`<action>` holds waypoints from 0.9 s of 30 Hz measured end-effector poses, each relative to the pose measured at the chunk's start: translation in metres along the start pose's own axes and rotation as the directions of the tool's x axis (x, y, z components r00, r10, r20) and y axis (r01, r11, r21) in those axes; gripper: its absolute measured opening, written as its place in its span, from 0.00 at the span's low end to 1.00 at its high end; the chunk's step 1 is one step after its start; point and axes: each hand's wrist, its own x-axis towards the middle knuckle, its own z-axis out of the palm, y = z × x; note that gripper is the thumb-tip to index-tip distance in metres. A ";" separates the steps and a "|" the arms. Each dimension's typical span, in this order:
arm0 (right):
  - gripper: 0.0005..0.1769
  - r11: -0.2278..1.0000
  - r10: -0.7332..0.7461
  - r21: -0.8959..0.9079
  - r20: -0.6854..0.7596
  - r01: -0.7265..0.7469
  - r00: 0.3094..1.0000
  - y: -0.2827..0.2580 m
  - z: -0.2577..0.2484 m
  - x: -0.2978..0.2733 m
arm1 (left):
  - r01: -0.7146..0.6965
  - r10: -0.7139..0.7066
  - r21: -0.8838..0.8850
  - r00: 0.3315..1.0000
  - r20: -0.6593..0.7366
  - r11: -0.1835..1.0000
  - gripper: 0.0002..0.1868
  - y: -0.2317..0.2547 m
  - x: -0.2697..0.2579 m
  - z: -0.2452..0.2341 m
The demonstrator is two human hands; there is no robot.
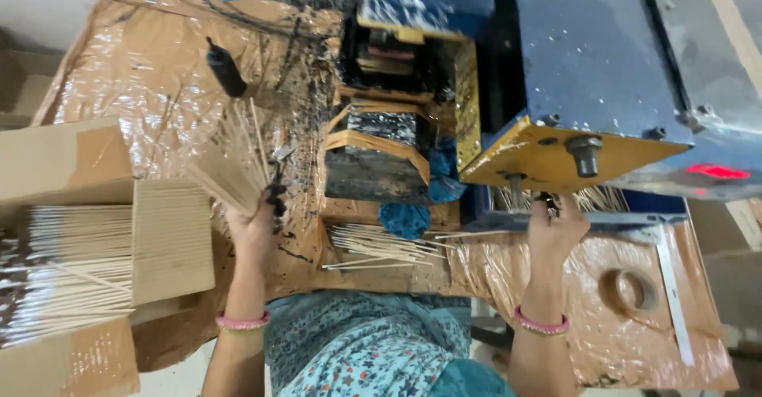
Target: Operating a machine to coat bamboo sticks with incense paste and sorting the finished sticks.
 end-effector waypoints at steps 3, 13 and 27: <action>0.20 0.976 0.206 -0.080 0.052 -0.201 0.977 0.021 -0.002 -0.034 | -0.073 0.073 0.003 0.997 0.019 0.997 0.12 -0.028 -0.014 -0.013; 0.15 0.567 -0.045 0.697 0.558 -0.439 0.829 -0.042 0.083 -0.017 | -0.214 0.136 0.064 0.795 0.591 0.975 0.18 0.053 0.017 0.042; 0.19 0.951 -0.293 0.046 0.463 0.307 0.837 -0.100 0.104 0.046 | 0.073 -0.035 -0.176 0.977 0.209 0.982 0.09 -0.008 0.137 0.096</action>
